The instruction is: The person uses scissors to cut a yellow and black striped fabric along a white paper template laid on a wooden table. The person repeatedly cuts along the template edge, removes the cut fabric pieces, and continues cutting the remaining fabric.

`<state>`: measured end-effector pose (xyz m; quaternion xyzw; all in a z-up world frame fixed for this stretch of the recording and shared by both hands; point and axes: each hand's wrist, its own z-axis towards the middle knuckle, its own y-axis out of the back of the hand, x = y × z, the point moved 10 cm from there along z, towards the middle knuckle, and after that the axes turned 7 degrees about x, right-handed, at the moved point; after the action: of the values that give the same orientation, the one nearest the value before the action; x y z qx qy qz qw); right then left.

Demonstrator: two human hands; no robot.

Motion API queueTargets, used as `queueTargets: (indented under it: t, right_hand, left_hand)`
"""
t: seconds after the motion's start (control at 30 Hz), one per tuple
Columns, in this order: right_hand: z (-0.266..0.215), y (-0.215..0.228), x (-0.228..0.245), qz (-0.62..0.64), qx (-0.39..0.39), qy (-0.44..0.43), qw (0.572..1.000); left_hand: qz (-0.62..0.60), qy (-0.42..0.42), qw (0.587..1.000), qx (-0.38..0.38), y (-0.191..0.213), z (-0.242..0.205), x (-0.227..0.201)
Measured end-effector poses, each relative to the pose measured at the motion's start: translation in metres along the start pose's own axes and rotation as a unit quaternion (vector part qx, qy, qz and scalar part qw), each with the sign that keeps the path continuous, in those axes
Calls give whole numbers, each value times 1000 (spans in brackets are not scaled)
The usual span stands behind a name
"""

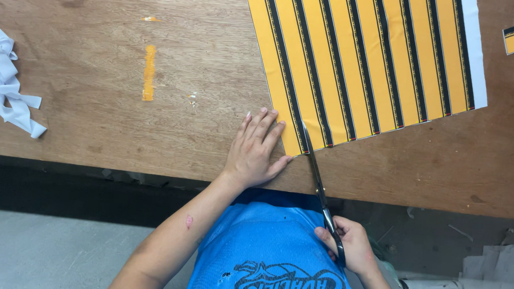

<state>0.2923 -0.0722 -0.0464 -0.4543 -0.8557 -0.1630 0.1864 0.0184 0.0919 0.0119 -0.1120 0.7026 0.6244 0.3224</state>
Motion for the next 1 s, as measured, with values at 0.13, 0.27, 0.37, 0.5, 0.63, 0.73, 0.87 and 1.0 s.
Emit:
queueTargets:
  t: [0.13, 0.27, 0.37, 0.5, 0.63, 0.73, 0.87, 1.0]
  right_hand:
    - [-5, -3, 14, -1, 33, 61, 998]
    - [-2, -2, 32, 18, 57, 84, 995]
    - [14, -1, 49, 25, 56, 89, 994]
    - [31, -1, 70, 27, 47, 105, 993]
    - [35, 2, 74, 16, 32, 95, 995]
    - [35, 1, 75, 21, 27, 91, 995]
    - [35, 4, 75, 9, 12, 76, 997]
    - [34, 7, 62, -4, -9, 19, 1000]
  left_hand:
    - [-6, 1, 1000, 0, 0, -2, 1]
    - [-1, -3, 1000, -4, 1, 0, 1]
    - [-6, 0, 1000, -7, 2, -1, 0]
    - [-3, 2, 1000, -4, 3, 0, 0]
    - [-2, 5, 1000, -1, 3, 0, 1]
    - [1, 7, 1000, 3, 3, -1, 1]
    - [6, 4, 1000, 4, 3, 1, 0]
    - [3, 4, 1000, 6, 3, -1, 0]
